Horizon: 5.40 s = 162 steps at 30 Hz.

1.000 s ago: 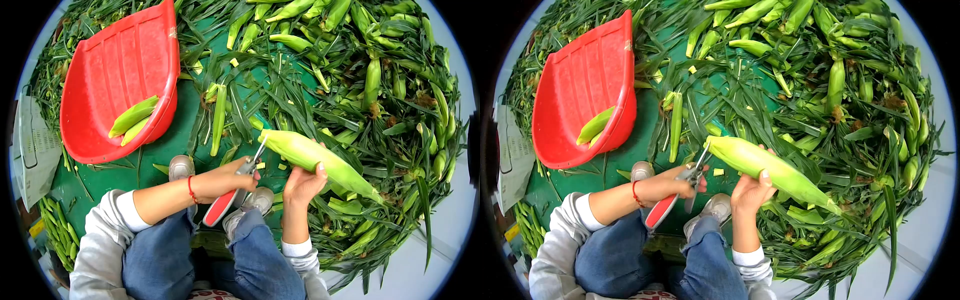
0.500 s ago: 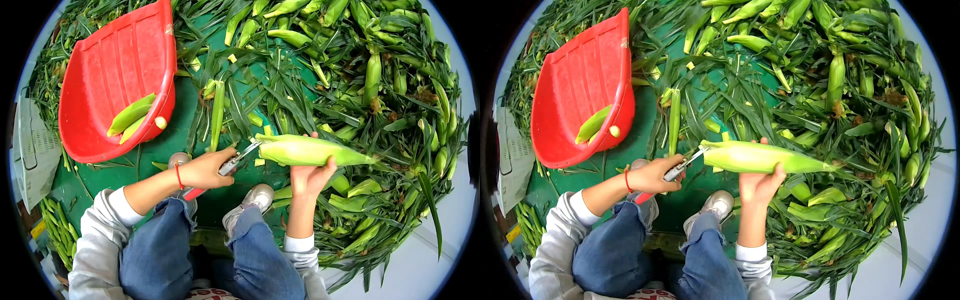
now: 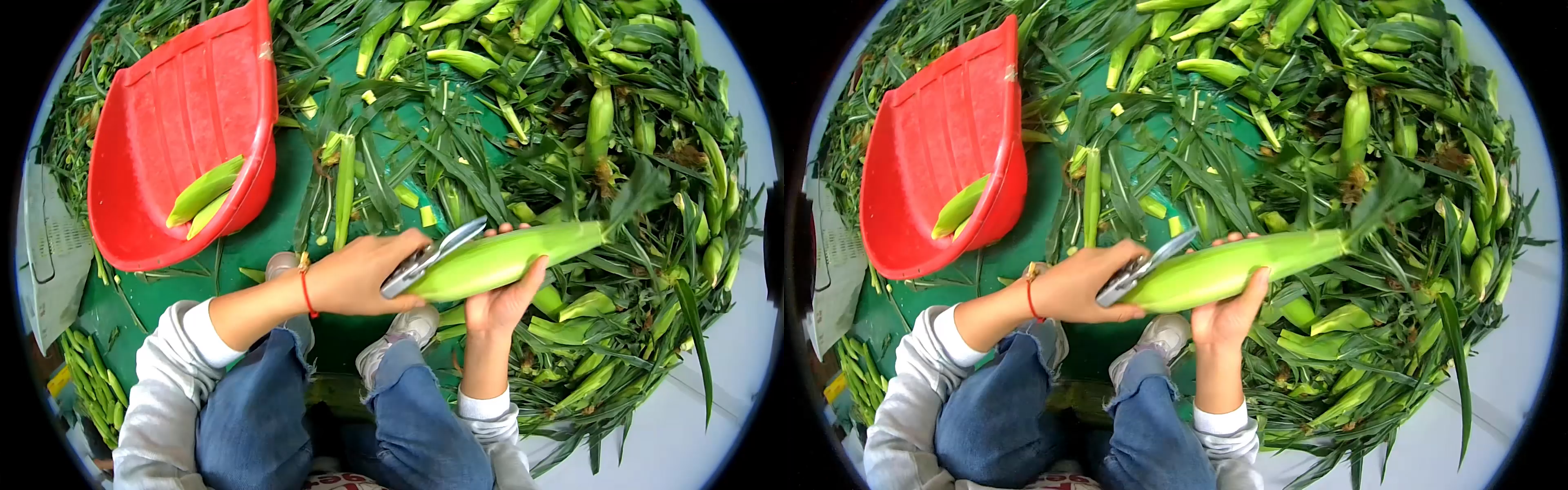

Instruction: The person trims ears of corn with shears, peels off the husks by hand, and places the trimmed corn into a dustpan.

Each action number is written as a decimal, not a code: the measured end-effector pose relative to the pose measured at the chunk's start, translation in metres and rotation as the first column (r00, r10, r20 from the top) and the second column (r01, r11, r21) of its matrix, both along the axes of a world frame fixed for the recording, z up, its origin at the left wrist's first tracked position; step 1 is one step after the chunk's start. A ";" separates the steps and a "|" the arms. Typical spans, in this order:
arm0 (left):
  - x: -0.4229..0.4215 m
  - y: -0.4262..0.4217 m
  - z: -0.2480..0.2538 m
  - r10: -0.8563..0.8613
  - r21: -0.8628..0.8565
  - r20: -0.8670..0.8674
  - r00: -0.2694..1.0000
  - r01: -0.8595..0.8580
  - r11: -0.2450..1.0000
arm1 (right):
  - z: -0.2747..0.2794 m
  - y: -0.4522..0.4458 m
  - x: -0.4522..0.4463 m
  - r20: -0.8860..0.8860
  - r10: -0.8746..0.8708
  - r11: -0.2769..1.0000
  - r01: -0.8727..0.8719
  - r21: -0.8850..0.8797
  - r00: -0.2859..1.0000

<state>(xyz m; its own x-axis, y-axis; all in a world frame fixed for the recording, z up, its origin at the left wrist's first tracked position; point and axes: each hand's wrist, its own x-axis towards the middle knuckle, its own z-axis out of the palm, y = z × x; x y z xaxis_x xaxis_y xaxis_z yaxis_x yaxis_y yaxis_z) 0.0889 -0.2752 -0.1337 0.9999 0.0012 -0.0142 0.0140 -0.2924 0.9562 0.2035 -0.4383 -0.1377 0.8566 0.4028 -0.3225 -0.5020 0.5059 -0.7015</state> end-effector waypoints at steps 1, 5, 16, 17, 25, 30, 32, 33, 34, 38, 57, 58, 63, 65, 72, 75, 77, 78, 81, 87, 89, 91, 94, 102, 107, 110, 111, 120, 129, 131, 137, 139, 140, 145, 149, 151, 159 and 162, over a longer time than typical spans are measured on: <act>-0.002 -0.002 -0.003 -0.022 -0.005 -0.017 1.000 0.022 1.000 | -0.004 -0.002 0.000 0.010 0.020 1.000 -0.020 -0.001 1.000; -0.013 -0.002 -0.008 -0.107 -0.192 -0.151 0.983 0.077 0.978 | -0.025 -0.016 -0.002 -0.041 0.065 0.997 -0.067 -0.047 0.997; -0.031 0.012 -0.008 0.172 -0.735 -0.472 0.865 -0.493 0.466 | -0.027 -0.019 0.017 -0.256 0.054 0.924 0.049 0.379 0.965; -0.028 0.018 -0.008 0.279 -0.673 -0.460 0.843 -0.536 0.510 | -0.034 -0.029 0.025 -0.201 0.156 0.891 -0.050 0.452 0.967; -0.029 0.015 -0.018 -0.042 0.060 -0.268 0.963 0.061 0.996 | -0.026 -0.047 0.024 0.152 0.704 0.490 -0.319 -0.812 0.694; -0.012 0.016 -0.025 -0.115 0.087 -0.228 0.967 0.138 0.987 | -0.012 -0.031 0.012 0.095 0.900 0.250 -0.325 -0.912 0.426; -0.016 0.014 -0.033 -0.074 0.159 -0.105 0.992 0.091 0.983 | -0.006 -0.024 0.018 0.001 0.949 0.097 -0.289 -0.952 0.315; -0.020 0.011 -0.035 -0.081 0.127 -0.168 0.982 0.104 0.987 | -0.001 -0.023 0.018 -0.057 0.962 0.018 -0.269 -0.963 0.268; -0.020 0.012 -0.033 -0.085 0.103 -0.225 0.971 0.110 0.989 | 0.004 -0.020 0.018 -0.074 0.967 -0.012 -0.245 -0.969 0.246; -0.029 0.016 -0.060 0.202 0.130 -0.279 0.939 -0.172 0.977 | -0.008 -0.027 0.014 0.080 0.966 0.128 -0.184 -0.975 0.244; -0.016 0.018 -0.006 0.337 -0.527 -0.400 0.852 -0.515 0.676 | -0.015 0.005 -0.027 0.418 0.902 0.385 0.230 -0.894 0.112; -0.014 0.017 -0.009 0.358 -0.513 -0.409 0.840 -0.535 0.671 | -0.018 0.005 -0.029 0.442 0.891 0.405 0.260 -0.877 0.103; -0.007 0.013 -0.014 0.197 -0.662 -0.676 0.710 -0.703 0.260 | -0.038 0.007 -0.042 0.571 0.780 0.513 0.259 -0.818 0.257; -0.007 0.007 -0.013 0.292 -0.673 -0.613 0.734 -0.679 0.293 | -0.027 0.018 -0.048 0.607 0.738 0.549 0.261 -0.794 0.295; 0.008 -0.002 0.019 0.375 -0.776 -0.512 0.773 -0.603 0.185 | -0.019 0.050 -0.033 0.219 0.397 0.895 -0.322 -0.308 0.891; -0.005 0.011 -0.007 0.287 -0.890 -0.416 0.863 -0.451 0.067 | -0.013 0.055 -0.028 0.066 0.368 0.929 -0.365 -0.055 0.927; -0.008 0.013 -0.012 0.251 -0.924 -0.376 0.892 -0.380 -0.033 | -0.007 0.059 -0.027 0.009 0.373 0.928 -0.373 -0.008 0.928; -0.008 0.013 -0.013 0.249 -0.931 -0.364 0.898 -0.359 -0.066 | -0.004 0.060 -0.027 -0.020 0.376 0.926 -0.376 0.016 0.926; -0.008 0.011 -0.007 0.288 -0.937 -0.342 0.895 -0.348 -0.031 | -0.002 0.068 -0.030 0.029 0.274 0.961 -0.272 -0.057 0.961; -0.020 0.002 0.008 0.160 -0.664 -0.118 0.980 -0.197 0.721 | -0.024 0.053 -0.024 0.092 0.179 0.975 -0.163 -0.154 0.980; -0.015 0.010 0.008 0.131 -0.471 -0.105 0.986 -0.165 0.866 | -0.022 0.042 -0.026 0.192 0.285 0.918 -0.210 -0.337 0.939; -0.013 0.017 0.018 0.282 -0.189 -0.148 0.948 -0.307 0.933 | -0.015 0.042 -0.029 0.349 0.358 0.867 -0.170 -0.468 0.866; -0.009 0.015 0.019 0.405 0.027 0.010 0.914 -0.405 0.914 | -0.012 0.046 -0.030 0.718 0.518 0.803 0.023 -0.595 0.466; -0.003 0.020 0.007 0.296 -0.666 -0.492 0.818 -0.574 0.477 | -0.024 0.049 -0.030 0.614 0.194 0.967 -0.044 -0.251 0.765; -0.016 0.002 0.001 0.199 -0.849 -0.447 0.872 -0.483 0.213 | -0.025 0.046 -0.013 -0.004 0.068 0.927 -0.062 0.370 0.998; -0.017 0.008 0.009 0.055 -0.911 -0.282 0.958 -0.286 0.297 | -0.024 0.039 -0.010 -0.100 0.163 0.804 -0.074 0.590 0.981; -0.019 0.012 0.015 -0.042 -0.888 -0.239 0.970 -0.201 0.413 | -0.024 0.037 -0.010 -0.133 0.200 0.749 -0.064 0.659 0.971; -0.017 0.007 0.010 0.146 -0.919 -0.386 0.911 -0.367 -0.141 | -0.033 0.030 -0.016 0.066 0.333 0.877 -0.335 0.346 0.941; -0.022 0.026 -0.005 0.411 -0.641 -0.265 0.872 -0.478 0.601 | -0.066 0.033 -0.031 -0.153 0.558 0.792 -0.578 -0.195 0.816; -0.036 0.026 -0.006 0.427 -0.078 -0.168 0.888 -0.444 0.892 | -0.065 0.036 -0.032 -0.062 0.538 0.815 -0.538 -0.217 0.840; -0.066 0.005 -0.025 0.350 0.278 -0.181 0.919 -0.293 0.915 | -0.047 0.055 -0.060 -0.296 0.197 0.970 -0.231 -0.082 0.935; -0.066 0.018 -0.006 0.293 0.126 -0.337 0.895 -0.265 0.956 | -0.061 0.051 -0.046 -0.255 0.160 0.982 -0.181 -0.060 0.954; -0.079 0.029 -0.010 0.226 -0.061 -0.388 0.894 -0.270 0.961 | -0.075 0.042 -0.026 -0.233 0.116 0.990 -0.131 -0.047 0.965; -0.147 0.079 0.014 0.516 -0.706 -0.445 0.732 -0.641 0.301 | -0.066 -0.037 0.042 0.523 0.643 0.481 0.238 -0.844 0.559; -0.153 0.164 0.027 0.703 -0.742 -0.388 0.596 -0.655 0.145 | -0.035 -0.130 0.053 0.279 0.864 -0.025 0.589 -0.808 0.419; -0.181 0.220 -0.018 0.792 -0.726 -0.458 0.404 -0.684 -0.072 | -0.030 -0.175 0.074 -0.062 0.924 -0.338 0.729 -0.594 0.378; -0.243 0.337 -0.100 0.691 -0.746 -0.627 0.360 -0.533 -0.399 | -0.009 -0.110 0.099 0.053 0.882 -0.006 0.124 -0.992 0.467; -0.168 0.244 0.003 0.776 -0.861 -0.391 0.495 -0.495 -0.118 | -0.016 -0.024 0.081 0.173 0.454 0.689 -0.221 -0.690 0.874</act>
